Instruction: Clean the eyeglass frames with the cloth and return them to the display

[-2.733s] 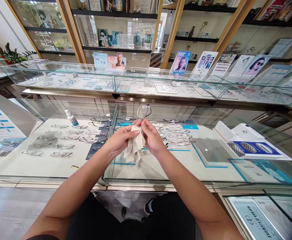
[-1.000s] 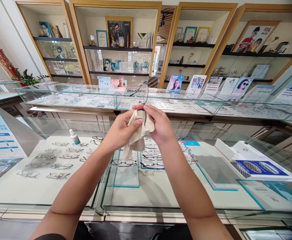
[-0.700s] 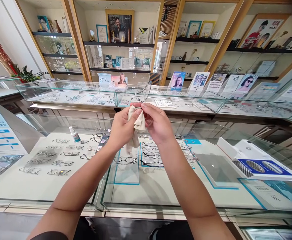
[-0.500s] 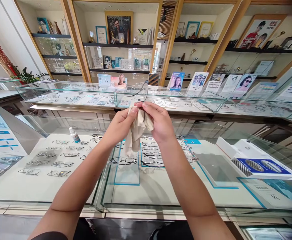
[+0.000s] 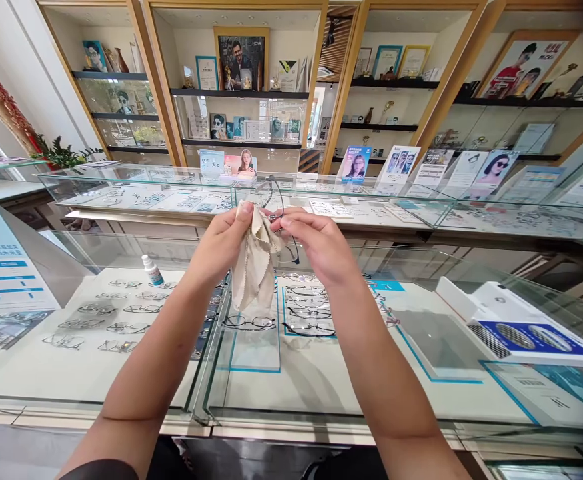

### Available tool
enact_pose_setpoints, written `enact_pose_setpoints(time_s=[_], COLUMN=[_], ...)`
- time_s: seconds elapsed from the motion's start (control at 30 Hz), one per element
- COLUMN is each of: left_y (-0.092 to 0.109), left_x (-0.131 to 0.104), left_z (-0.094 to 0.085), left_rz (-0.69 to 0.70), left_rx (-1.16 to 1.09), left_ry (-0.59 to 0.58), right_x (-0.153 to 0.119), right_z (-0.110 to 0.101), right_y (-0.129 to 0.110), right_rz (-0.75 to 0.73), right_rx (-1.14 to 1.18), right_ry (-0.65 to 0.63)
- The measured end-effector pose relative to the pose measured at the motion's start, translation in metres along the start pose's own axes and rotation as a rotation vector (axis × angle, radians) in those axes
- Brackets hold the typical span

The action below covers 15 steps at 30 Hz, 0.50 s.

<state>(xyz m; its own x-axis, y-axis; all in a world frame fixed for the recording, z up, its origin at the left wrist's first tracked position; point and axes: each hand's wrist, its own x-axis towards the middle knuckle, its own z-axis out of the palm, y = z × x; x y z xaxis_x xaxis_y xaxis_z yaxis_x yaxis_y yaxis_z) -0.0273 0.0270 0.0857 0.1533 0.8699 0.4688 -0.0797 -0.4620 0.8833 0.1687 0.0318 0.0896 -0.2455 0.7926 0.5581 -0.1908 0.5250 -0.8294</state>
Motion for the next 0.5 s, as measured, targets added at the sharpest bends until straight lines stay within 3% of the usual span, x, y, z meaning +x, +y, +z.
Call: enact_pose_setpoints(time_s=[0.5], left_y=[0.003], left_x=[-0.003], left_z=[0.005], left_rz=[0.103], left_rx=[0.091], left_ry=[0.028], right_x=[-0.006], right_z=[0.011], right_y=[-0.007], right_rz=[-0.019], right_rx=[-0.1], right_ry=[0.005])
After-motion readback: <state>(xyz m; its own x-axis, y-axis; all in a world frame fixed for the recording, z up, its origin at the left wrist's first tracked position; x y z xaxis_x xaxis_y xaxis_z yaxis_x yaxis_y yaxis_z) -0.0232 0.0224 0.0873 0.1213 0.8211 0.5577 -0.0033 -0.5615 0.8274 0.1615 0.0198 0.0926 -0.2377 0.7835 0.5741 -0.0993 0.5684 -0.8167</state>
